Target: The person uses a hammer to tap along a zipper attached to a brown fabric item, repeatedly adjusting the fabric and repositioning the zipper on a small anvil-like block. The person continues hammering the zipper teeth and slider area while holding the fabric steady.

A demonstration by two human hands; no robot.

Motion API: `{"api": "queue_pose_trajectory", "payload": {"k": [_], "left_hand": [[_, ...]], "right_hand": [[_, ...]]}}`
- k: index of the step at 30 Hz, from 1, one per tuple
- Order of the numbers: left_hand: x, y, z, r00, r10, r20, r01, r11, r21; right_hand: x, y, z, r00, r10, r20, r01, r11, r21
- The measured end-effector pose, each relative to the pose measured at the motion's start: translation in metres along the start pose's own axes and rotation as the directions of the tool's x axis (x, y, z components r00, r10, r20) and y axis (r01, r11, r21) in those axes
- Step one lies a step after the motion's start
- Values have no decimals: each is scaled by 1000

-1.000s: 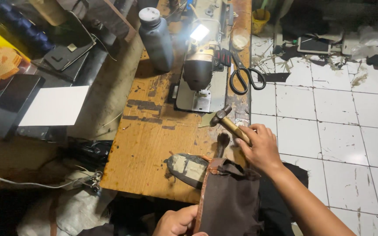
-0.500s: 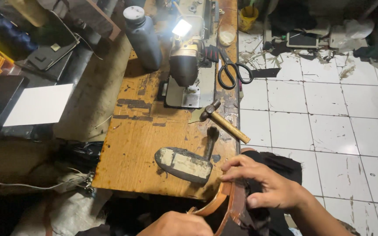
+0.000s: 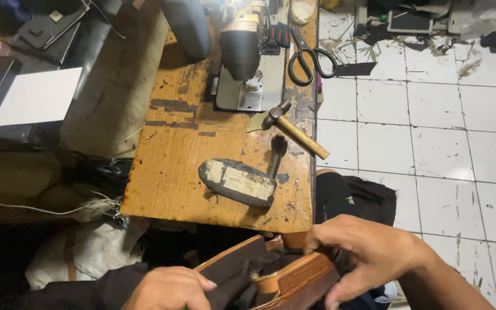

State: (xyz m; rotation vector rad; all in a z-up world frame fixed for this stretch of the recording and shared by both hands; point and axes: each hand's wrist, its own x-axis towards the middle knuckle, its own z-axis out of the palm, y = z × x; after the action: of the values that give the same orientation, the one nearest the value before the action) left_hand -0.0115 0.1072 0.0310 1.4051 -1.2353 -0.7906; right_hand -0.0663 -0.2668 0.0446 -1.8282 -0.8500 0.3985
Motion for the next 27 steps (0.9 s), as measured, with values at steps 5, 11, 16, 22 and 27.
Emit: {"api": "queue_pose_trajectory", "payload": {"k": [5,11,16,22,27], "left_hand": [[18,24,21,746,-386,-543,508,857,89],[48,48,27,877,-382,-293,444,876,188],[-24,29,-27,972,-86,-220,156,934,321],[-26,8,-24,937,-127,-325,229,927,298],[43,26,22,941,-299,-159,332,910,249]], "right_hand": [[9,-28,10,1000,28,12,-28,1000,8],[25,-38,15,999,-15,30,17,999,-45],[22,1,-16,975,-82,207,29,969,247],[27,-13,-12,997,-54,63,41,978,204],[41,-31,-1,991,-38,126,18,988,152]]}}
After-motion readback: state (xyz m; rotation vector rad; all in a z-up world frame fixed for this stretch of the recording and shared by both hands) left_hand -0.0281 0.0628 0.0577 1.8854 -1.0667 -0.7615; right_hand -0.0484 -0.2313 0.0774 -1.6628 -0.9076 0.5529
